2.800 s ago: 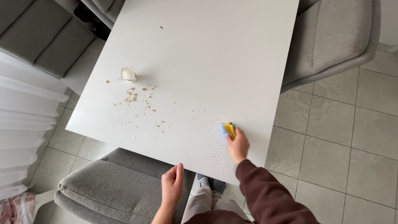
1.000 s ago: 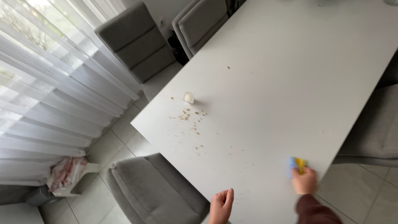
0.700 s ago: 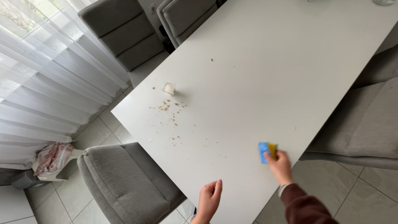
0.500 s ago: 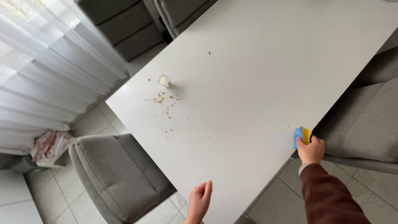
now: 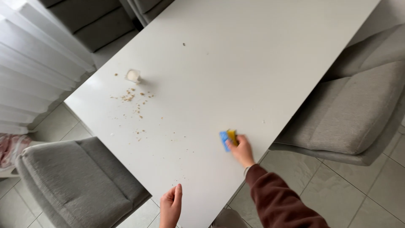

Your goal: Cleaning crumbs off a dining table using a sponge and container, then wiping the surface with a cloth

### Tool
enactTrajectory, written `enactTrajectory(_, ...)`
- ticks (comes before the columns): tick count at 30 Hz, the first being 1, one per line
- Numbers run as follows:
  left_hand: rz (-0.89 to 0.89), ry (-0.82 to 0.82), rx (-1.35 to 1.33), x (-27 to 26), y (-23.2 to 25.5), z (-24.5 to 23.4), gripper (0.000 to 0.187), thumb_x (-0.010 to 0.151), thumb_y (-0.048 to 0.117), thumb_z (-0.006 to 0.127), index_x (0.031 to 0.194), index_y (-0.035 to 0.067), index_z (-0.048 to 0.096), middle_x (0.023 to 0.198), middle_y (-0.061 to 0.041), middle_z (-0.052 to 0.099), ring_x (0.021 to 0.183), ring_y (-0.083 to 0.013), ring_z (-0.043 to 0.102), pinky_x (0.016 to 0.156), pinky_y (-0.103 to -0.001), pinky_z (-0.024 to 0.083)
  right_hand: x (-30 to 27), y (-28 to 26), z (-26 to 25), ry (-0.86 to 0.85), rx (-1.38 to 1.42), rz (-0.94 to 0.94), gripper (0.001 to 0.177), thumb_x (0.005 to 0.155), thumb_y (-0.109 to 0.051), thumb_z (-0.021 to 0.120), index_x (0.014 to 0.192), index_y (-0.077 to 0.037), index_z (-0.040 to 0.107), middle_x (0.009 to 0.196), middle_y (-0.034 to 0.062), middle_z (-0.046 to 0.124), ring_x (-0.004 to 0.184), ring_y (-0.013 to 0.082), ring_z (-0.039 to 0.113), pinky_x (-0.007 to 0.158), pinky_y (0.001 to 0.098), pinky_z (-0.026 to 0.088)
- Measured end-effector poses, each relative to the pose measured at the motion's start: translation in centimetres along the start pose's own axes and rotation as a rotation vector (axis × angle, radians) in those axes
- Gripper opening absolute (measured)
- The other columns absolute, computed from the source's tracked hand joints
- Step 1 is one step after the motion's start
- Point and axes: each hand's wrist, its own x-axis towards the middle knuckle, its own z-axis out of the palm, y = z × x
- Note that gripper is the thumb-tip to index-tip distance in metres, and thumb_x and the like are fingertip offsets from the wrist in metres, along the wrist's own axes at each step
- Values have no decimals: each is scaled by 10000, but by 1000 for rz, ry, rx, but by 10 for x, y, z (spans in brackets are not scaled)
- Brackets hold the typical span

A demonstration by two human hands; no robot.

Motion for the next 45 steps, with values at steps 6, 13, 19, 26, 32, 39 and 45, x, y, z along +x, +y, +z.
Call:
enactTrajectory(6, 16, 67, 7, 4, -23, -12, 503, 1040, 277, 556, 641, 147, 277, 603, 60, 212, 565, -93, 206, 548, -294, 172, 114, 66, -147, 617, -375, -12, 373, 880, -340, 777, 958, 18, 708, 1042, 227, 590, 887, 407, 599, 814, 541, 497)
enactTrajectory(13, -41, 151, 16, 2, -56, -35, 503, 1017, 285, 577, 623, 152, 294, 583, 62, 217, 557, -92, 213, 532, -298, 186, 129, 82, -99, 467, -471, 147, 376, 961, -381, 700, 966, -5, 706, 1100, 205, 610, 896, 423, 642, 763, 545, 511)
enactTrajectory(19, -8, 72, 63, 13, -25, -30, 502, 1046, 271, 543, 635, 141, 287, 571, 44, 245, 547, -99, 236, 530, -312, 196, 24, 21, 67, 251, -360, -223, 181, 842, -235, 693, 852, -55, 672, 958, 147, 636, 820, 374, 638, 684, 530, 501)
enactTrajectory(26, -18, 59, -36, 19, -28, -45, 511, 1043, 271, 566, 639, 151, 275, 590, 61, 222, 560, -87, 213, 541, -296, 185, 67, 15, -7, 150, -68, 70, 419, 851, -420, 763, 1109, -100, 681, 1074, 90, 707, 945, 272, 696, 821, 416, 530)
enactTrajectory(32, -18, 95, 8, 16, -74, -62, 515, 1026, 289, 578, 620, 160, 289, 582, 72, 220, 561, -80, 216, 533, -303, 184, 124, 43, -135, 567, -312, 197, 346, 951, -377, 711, 914, -49, 608, 1014, 166, 579, 783, 353, 585, 678, 499, 478)
enactTrajectory(39, -90, 83, -25, 10, -65, -73, 525, 1042, 287, 569, 630, 155, 271, 569, 60, 225, 548, -89, 213, 536, -299, 187, 157, 70, 43, 375, -332, -78, 300, 845, -347, 726, 1030, -113, 699, 1041, 142, 676, 922, 395, 666, 798, 524, 501)
enactTrajectory(45, -1, 47, -69, 20, -53, -73, 512, 1047, 264, 575, 638, 162, 284, 595, 67, 231, 562, -83, 221, 539, -310, 180, 40, -26, 128, -99, -206, -89, 352, 843, -347, 744, 1083, -89, 735, 1074, 23, 638, 979, 239, 660, 884, 353, 494)
